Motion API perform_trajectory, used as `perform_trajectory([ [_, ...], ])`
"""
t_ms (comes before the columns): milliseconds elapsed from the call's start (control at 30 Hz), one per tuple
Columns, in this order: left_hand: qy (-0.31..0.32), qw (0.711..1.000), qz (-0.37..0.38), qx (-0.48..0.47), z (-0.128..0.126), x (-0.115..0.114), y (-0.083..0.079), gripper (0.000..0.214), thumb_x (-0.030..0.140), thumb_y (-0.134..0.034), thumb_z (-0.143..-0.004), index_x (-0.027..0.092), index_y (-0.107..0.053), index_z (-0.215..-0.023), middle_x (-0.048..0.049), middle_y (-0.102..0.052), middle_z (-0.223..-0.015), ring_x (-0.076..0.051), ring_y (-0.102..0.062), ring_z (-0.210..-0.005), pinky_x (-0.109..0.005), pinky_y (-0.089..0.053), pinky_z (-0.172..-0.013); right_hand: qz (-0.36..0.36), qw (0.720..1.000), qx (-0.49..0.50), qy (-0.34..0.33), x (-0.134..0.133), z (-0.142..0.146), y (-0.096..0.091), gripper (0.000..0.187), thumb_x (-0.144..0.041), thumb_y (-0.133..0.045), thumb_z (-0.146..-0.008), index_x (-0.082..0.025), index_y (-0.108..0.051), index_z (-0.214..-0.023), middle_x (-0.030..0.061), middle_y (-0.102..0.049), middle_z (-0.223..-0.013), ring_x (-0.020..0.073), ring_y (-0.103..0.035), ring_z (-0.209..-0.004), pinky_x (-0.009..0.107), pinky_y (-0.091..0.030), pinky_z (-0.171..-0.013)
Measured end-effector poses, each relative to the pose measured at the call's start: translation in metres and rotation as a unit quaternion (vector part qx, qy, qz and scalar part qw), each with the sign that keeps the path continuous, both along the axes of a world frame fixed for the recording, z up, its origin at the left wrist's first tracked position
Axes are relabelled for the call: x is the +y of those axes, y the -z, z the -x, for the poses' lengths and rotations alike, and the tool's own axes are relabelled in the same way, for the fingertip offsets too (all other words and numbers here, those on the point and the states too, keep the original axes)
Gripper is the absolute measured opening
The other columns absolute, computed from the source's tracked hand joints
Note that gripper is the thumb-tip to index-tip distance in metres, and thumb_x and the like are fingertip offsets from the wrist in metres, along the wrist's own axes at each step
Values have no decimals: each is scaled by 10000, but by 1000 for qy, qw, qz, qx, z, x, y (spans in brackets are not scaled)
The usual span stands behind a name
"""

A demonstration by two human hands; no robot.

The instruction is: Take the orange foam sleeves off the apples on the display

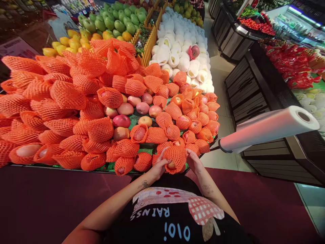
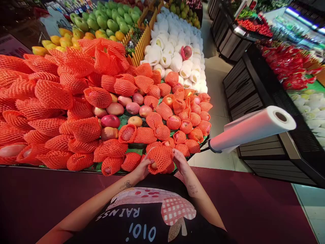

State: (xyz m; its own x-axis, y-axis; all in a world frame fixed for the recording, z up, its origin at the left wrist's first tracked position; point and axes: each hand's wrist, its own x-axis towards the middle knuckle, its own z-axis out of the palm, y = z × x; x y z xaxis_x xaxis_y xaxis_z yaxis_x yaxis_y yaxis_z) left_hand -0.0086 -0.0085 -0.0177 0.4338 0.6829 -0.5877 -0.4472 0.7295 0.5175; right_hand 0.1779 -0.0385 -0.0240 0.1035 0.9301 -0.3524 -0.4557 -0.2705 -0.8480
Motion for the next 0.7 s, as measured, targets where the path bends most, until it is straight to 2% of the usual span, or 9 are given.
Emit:
perform_trajectory([
  [67,32,998,-53,18,-1,-2,-3,642,119,-824,-508,244,-646,-1113,32,-685,-881,-119,-632,-795,-208,-495,-775,-4,1000,-17,-15,3,-4,-9,449,-588,-857,-606,-208,-681,-767,-4,-644,-727,150,-552,-658,282,-451,-666],
  [133,76,990,-114,31,-1,-3,-8,660,80,-819,-510,255,-649,-1123,3,-678,-1067,-150,-633,-979,-216,-483,-884,-10,998,-56,-34,7,-8,-17,399,-512,-879,-626,-202,-641,-707,-38,-574,-645,117,-479,-592,255,-386,-610],
  [200,117,979,-161,39,-1,-3,-13,637,79,-830,-521,250,-653,-1108,-12,-652,-1154,-179,-602,-1099,-235,-453,-977,-10,996,-76,-39,10,-10,-20,383,-481,-868,-664,-197,-614,-696,-53,-539,-624,104,-439,-574,247,-350,-593],
  [267,143,972,-182,40,0,-4,-15,657,120,-855,-540,250,-628,-1143,-25,-637,-1189,-200,-586,-1144,-265,-431,-1026,3,998,-61,-22,12,-8,-17,384,-490,-855,-681,-197,-609,-717,-55,-550,-651,105,-455,-600,243,-364,-616],
  [367,129,976,-173,38,0,-4,-15,689,216,-865,-579,255,-567,-1199,-41,-632,-1211,-228,-588,-1158,-305,-435,-1037,28,999,-42,-8,7,-1,-7,386,-498,-856,-675,-190,-628,-723,-35,-601,-713,123,-527,-686,251,-423,-696],
  [467,106,978,-167,59,1,-4,-14,668,281,-845,-630,252,-530,-1219,-52,-621,-1226,-234,-586,-1156,-312,-447,-1028,36,999,12,-11,-6,6,-2,389,-546,-806,-724,-213,-703,-896,16,-702,-957,174,-631,-893,291,-482,-835],
  [567,88,967,-209,113,0,-4,-13,632,348,-833,-699,237,-516,-1235,-79,-569,-1305,-237,-528,-1254,-304,-403,-1096,45,991,122,-22,-23,10,-4,568,-611,-790,-702,-289,-682,-1157,38,-664,-1281,232,-639,-1131,362,-503,-953],
  [633,89,954,-246,143,-2,-4,-13,596,435,-772,-782,227,-500,-1270,-105,-526,-1371,-239,-463,-1340,-313,-343,-1159,65,987,142,-30,-31,11,-6,669,-521,-863,-640,-314,-646,-1239,42,-639,-1338,252,-632,-1178,383,-509,-979],
  [700,110,938,-281,168,-3,-4,-13,539,507,-628,-891,228,-476,-1327,-117,-503,-1410,-229,-422,-1386,-337,-286,-1201,88,988,123,-22,-36,11,-7,779,-345,-920,-578,-321,-608,-1291,45,-627,-1352,259,-625,-1201,399,-501,-1013],
])
